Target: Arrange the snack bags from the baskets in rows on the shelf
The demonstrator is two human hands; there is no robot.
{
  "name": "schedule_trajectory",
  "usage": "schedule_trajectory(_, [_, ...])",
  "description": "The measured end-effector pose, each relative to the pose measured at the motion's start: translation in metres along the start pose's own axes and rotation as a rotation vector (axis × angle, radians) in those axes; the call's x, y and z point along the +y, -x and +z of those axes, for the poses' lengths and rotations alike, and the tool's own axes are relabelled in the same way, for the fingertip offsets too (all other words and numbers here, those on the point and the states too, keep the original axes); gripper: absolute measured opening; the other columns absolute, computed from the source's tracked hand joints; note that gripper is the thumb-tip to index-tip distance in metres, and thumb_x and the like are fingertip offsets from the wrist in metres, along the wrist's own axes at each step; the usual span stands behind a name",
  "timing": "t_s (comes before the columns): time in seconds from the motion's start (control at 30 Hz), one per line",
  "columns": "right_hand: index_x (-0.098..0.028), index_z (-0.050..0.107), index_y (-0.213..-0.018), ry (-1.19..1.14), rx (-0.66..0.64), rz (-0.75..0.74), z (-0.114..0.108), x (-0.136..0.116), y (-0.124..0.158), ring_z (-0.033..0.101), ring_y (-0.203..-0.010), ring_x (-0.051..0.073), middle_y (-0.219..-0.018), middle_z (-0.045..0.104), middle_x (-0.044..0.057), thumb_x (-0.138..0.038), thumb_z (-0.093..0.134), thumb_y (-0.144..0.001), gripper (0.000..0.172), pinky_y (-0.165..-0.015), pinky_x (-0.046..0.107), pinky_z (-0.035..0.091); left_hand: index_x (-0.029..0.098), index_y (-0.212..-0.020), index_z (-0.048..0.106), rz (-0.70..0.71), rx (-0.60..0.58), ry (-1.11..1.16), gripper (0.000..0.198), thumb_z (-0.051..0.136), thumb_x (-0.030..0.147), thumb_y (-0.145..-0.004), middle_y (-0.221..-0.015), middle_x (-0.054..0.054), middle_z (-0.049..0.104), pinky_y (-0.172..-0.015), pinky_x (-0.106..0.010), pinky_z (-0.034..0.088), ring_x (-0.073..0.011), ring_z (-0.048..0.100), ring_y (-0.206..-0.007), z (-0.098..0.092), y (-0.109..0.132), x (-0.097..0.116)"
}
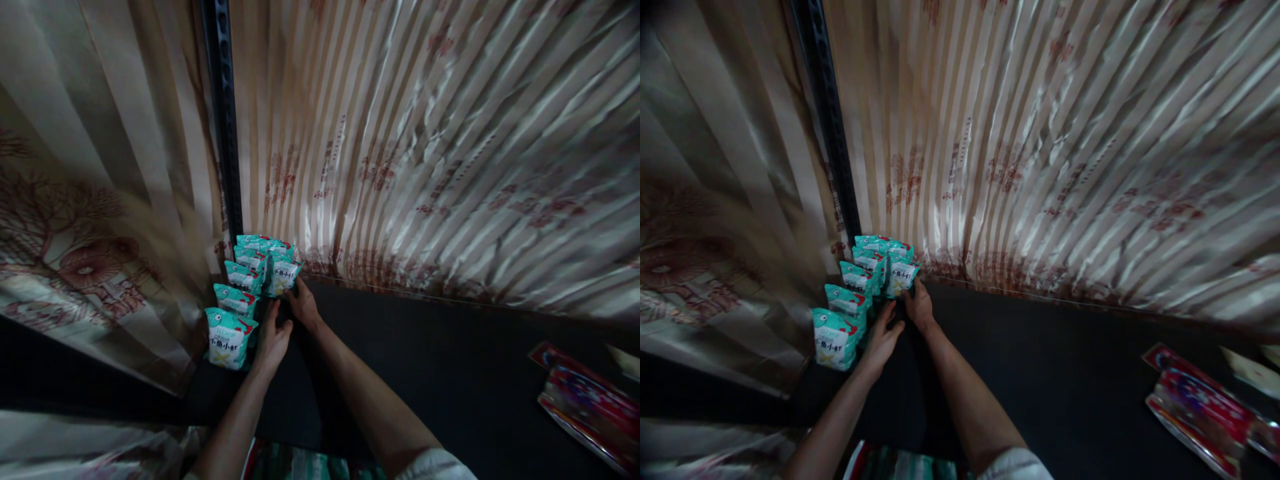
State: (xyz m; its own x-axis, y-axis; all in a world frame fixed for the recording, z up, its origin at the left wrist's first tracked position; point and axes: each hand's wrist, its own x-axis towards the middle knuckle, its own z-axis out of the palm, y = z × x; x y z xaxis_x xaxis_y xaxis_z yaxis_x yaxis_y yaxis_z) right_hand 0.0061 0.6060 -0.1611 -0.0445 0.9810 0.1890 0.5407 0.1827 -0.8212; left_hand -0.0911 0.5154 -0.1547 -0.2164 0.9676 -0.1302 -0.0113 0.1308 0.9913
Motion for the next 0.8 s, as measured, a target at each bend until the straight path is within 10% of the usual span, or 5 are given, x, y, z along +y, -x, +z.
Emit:
schedule_trajectory(0.27, [-0.02,0.042,-0.133,-0.158,0.17,0.044,-0.019,-0.005,0.035,0.057,-0.111,0.024,-0.122,0.06,0.01,-0.025,0.061,-0.074,0.063,-0.093,0.041,0.048,0.015,-0.106,0.06,0.052,-0.045,-0.094,0.032,0.051,0.015,-0.076,-0.121,-0.013,0.059,-0.083,-0.033,0.052,-0.0207,0.06,-0.105,-0.003,0.018,0.022])
schedule_trajectory(0.63, [-0.02,0.06,-0.11,-0.186,0.192,0.234,-0.132,-0.031,0.261,0.068,-0.088,0.022,-0.099,0.07,0.008,-0.043,0.054,-0.084,0.035,-0.082,0.036,0.054,0.021,-0.085,0.067,0.415,-0.919,-0.642,0.024,0.047,0.014,-0.074,-0.084,-0.002,0.066,-0.072,-0.025,0.047,-0.0147,0.061,-0.074,-0.009,0.132,0.044])
schedule_trajectory(0.8, [-0.022,0.068,-0.098,-0.008,0.147,0.246,-0.152,-0.025,0.323,0.067,-0.09,0.025,-0.095,0.072,0.009,-0.042,0.051,-0.085,0.029,-0.082,0.04,0.054,0.021,-0.092,0.068,0.29,-0.89,-0.97,0.027,0.048,0.016,-0.075,-0.097,-0.01,0.066,-0.085,-0.036,0.045,-0.0254,0.062,-0.092,-0.023,0.187,0.022])
